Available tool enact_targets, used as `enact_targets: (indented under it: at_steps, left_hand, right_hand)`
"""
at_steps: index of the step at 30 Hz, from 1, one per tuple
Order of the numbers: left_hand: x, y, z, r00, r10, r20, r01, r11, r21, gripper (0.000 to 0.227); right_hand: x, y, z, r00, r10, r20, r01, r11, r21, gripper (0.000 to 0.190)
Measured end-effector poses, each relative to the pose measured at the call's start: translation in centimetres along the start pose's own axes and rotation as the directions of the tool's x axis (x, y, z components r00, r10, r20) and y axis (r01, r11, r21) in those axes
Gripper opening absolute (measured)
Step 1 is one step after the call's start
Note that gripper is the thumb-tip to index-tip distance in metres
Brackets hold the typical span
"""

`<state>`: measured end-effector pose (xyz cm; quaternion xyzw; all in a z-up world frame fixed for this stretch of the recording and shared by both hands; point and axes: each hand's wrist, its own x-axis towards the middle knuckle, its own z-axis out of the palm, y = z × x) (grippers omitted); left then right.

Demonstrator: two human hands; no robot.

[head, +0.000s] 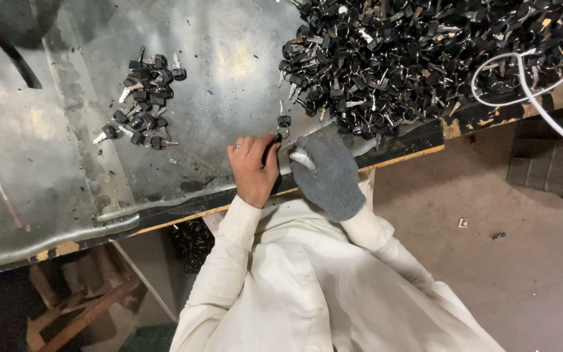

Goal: The person picks up keys from a large pile on a metal table and uses pliers to remove the key rings. The separated keys are placed in a small pile while the rings are discarded. The person continues this process repeatedly throughout the clip.

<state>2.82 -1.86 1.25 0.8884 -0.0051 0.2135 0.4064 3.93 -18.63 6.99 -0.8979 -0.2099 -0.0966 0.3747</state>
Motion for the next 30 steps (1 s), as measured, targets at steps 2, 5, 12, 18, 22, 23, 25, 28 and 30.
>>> enact_targets:
  at_steps: [2, 5, 12, 18, 22, 23, 25, 28, 30]
  left_hand:
    - [-0.6, -0.1, 0.1, 1.000, 0.006, -0.005, -0.006, 1.000, 0.004, 0.017]
    - [-0.6, -0.4, 0.3, 1.000, 0.013, -0.007, -0.013, 1.000, 0.018, 0.019]
    - [-0.5, -0.7, 0.5, 1.000, -0.006, 0.026, 0.004, 0.998, 0.066, 0.019]
    - [0.0, -0.4, 0.5, 0.994, -0.078, -0.072, 0.075, 0.997, -0.036, 0.023]
    - [0.0, -0.5, 0.4, 0.999, -0.024, -0.030, 0.025, 1.000, 0.010, 0.015]
    - [0.1, -0.7, 0.3, 1.000, -0.018, -0.011, 0.019, 1.000, 0.015, 0.015]
    - [0.2, -1.0, 0.0, 0.999, 0.007, 0.043, -0.008, 1.000, 0.023, 0.022]
    - [-0.3, -0.9, -0.2, 0.998, 0.016, 0.065, -0.017, 1.000, 0.019, 0.022]
    - [0.5, -1.0, 0.2, 0.999, 0.029, 0.021, -0.030, 0.999, 0.019, 0.024]
  right_hand:
    - [0.6, 0.5, 0.4, 0.997, 0.050, 0.055, -0.051, 0.999, 0.003, 0.030]
    - [1.7, 0.9, 0.6, 0.993, -0.026, 0.115, 0.030, 0.999, -0.029, 0.026]
    - [2.9, 0.5, 0.4, 0.976, -0.109, 0.186, 0.121, 0.991, -0.051, 0.027]
    - [3.7, 1.4, 0.3, 0.987, -0.051, 0.154, 0.042, 0.997, 0.065, 0.025]
    - [3.2, 1.2, -0.1, 0.986, -0.035, 0.165, 0.016, 0.993, 0.117, 0.021]
    - [3.3, 1.0, 0.0, 0.985, -0.071, 0.157, 0.058, 0.994, 0.089, 0.022]
    - [3.5, 0.5, 0.2, 0.978, -0.144, 0.148, 0.141, 0.989, 0.032, 0.025]
    - [3.5, -0.3, 0.6, 0.958, -0.080, 0.275, 0.119, 0.985, -0.128, 0.021]
    - [4.3, -0.2, 0.7, 0.962, -0.098, 0.254, 0.127, 0.987, -0.103, 0.021]
